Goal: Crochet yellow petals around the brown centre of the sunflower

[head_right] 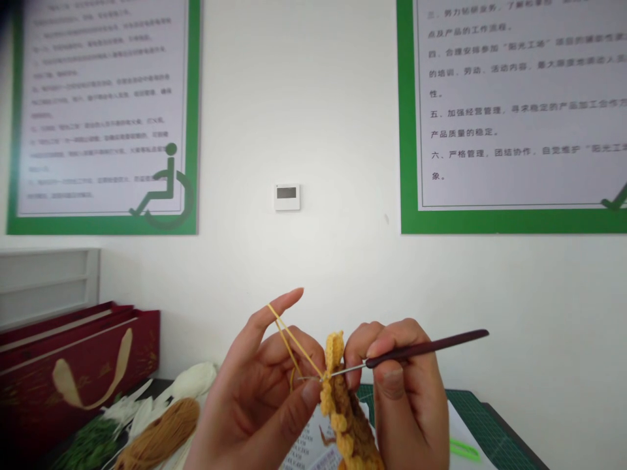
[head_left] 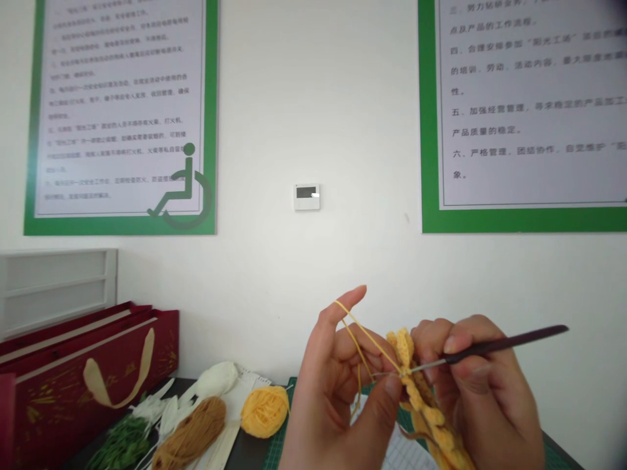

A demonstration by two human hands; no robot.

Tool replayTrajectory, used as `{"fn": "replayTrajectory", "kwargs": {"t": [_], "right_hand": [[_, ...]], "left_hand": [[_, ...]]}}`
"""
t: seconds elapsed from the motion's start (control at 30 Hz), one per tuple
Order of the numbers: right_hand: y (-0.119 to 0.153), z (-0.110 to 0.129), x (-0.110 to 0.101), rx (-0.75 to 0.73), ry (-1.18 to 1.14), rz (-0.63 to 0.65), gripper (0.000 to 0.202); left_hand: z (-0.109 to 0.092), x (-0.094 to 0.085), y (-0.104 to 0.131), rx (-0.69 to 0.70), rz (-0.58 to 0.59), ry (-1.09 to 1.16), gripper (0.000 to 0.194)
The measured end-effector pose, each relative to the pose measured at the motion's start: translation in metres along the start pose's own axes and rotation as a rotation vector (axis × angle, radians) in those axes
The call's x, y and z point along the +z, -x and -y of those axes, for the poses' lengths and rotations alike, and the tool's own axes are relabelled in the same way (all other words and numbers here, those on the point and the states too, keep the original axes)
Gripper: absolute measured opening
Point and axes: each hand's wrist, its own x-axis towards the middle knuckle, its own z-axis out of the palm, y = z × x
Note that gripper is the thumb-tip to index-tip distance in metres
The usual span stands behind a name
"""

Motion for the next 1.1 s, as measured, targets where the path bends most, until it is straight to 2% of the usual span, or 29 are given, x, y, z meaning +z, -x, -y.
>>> {"fn": "replayTrajectory", "kwargs": {"t": [0.1,0.27,0.37,0.47,0.57,0.73,0.87,1.0,1.1], "right_hand": [[-0.001,0.002,-0.001,-0.069,0.092,0.039,0.012],[-0.007,-0.001,0.002,-0.310,0.273,0.090,0.012],[-0.008,-0.005,0.006,-0.404,0.290,0.061,0.009],[-0.006,-0.006,0.009,-0.463,0.300,-0.019,0.007],[-0.005,-0.005,0.011,-0.449,0.263,-0.042,0.007],[-0.006,-0.007,0.016,-0.350,0.133,-0.095,0.009],[-0.007,-0.006,0.010,-0.333,0.104,-0.052,0.006],[-0.004,0.001,-0.002,-0.431,0.327,0.057,0.002],[0.001,0.004,-0.001,-0.347,0.451,0.043,0.007]], "left_hand": [[0.002,-0.001,-0.001,0.035,0.022,0.027,0.065],[0.003,0.000,-0.001,-0.009,0.047,0.106,0.074],[0.004,0.001,-0.001,-0.045,0.052,0.139,0.075],[0.004,0.002,-0.002,-0.091,0.059,0.181,0.081],[0.001,0.004,-0.002,-0.110,0.036,0.184,0.086],[-0.005,0.002,-0.002,-0.091,0.002,0.100,0.079],[-0.006,0.001,-0.001,-0.076,-0.013,0.060,0.079],[-0.002,0.001,-0.001,-0.001,-0.076,-0.044,0.074],[0.005,0.001,-0.003,0.115,-0.143,-0.202,0.065]]}}
